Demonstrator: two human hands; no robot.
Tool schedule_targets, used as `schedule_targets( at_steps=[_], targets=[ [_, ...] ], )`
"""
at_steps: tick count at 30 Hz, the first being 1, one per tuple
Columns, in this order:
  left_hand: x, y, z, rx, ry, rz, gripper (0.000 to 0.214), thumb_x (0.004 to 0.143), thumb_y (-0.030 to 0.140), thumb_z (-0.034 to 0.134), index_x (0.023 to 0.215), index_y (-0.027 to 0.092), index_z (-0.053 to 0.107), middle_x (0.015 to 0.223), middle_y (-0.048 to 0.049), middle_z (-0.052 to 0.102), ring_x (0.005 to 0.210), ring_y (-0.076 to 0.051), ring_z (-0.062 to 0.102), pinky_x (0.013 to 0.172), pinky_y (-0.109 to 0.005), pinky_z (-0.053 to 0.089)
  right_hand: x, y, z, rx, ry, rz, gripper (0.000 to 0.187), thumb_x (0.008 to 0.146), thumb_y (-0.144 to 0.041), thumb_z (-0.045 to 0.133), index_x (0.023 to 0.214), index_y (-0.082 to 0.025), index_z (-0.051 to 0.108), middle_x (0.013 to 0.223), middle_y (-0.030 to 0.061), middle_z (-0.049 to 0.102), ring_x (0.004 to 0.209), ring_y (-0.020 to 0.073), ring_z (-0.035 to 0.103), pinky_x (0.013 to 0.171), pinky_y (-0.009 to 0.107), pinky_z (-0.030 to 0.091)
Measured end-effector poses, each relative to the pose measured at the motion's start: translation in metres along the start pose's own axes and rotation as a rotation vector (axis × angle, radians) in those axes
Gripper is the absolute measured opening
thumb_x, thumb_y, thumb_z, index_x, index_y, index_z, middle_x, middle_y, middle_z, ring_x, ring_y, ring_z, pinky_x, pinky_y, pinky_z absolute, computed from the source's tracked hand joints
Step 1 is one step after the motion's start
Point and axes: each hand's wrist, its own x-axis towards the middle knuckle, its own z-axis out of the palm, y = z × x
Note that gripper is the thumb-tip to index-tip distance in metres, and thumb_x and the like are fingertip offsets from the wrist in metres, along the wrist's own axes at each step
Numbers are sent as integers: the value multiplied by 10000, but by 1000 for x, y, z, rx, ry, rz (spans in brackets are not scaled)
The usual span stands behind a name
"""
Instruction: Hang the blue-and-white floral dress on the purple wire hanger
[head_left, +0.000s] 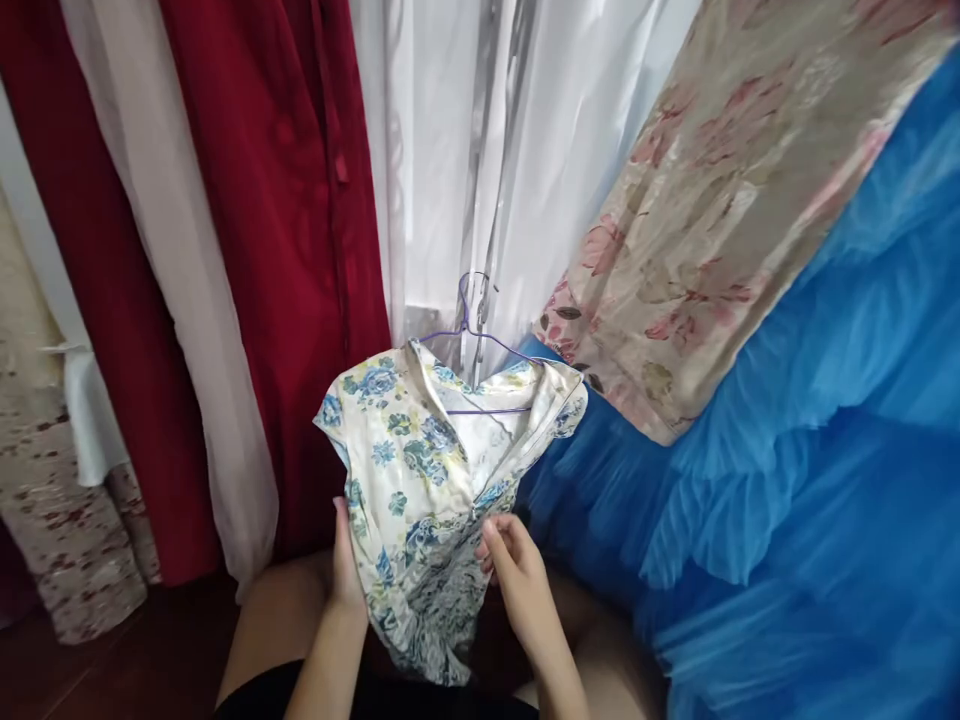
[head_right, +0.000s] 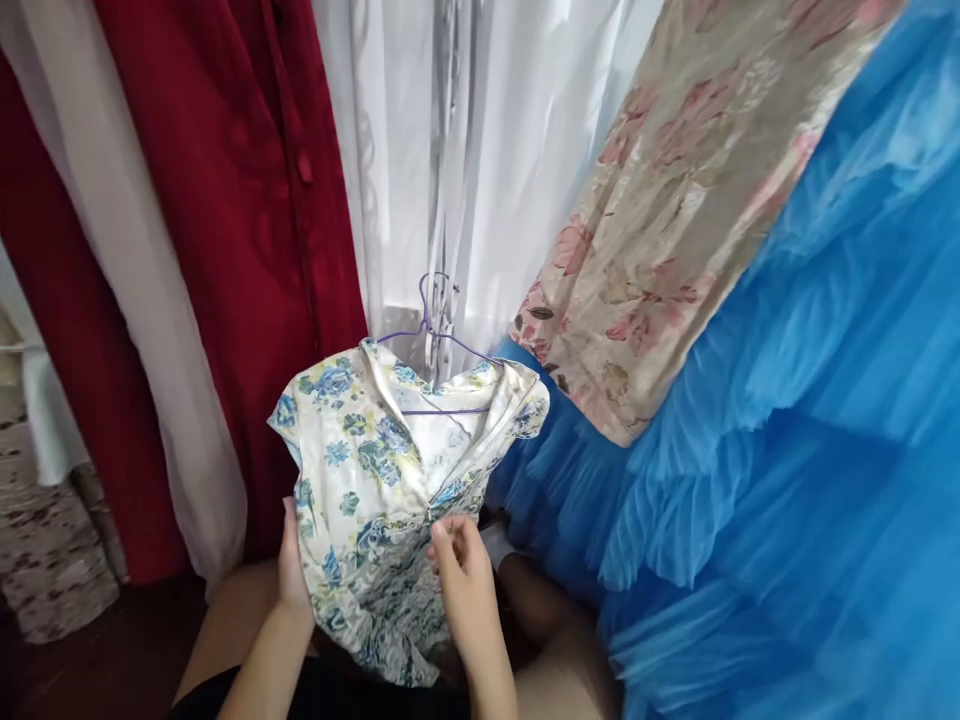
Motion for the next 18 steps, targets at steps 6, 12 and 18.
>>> schedule_targets(
  at_steps=[6,12,18],
  targets=[
    [-22,6,-3,-887,34,-823,519,767,323,790,1248,159,682,1086,-123,771,1129,-337,690,1034,-460,510,22,7,42,73,-108,-60,438,944,-544,516,649,-232,432,529,-61,401,503,122,352,516,265,284],
    [-23,-13,2,-755,204,-775,442,750,280,781,1170,222,657,1099,-78,734,1102,-317,672,936,-406,536,6,7,36,176,89,11,401,892,-501,575,626,-206,518,489,-72,341,470,99,256,483,267,186],
    [-20,-33,5,-320,507,-372,230,780,234,659,1005,226,612,1051,-47,628,1055,-244,597,983,-383,464,2,0,28,114,32,82,389,850,-511,597,650,-178,604,456,-67,364,444,91,266,475,261,174]
  ],
)
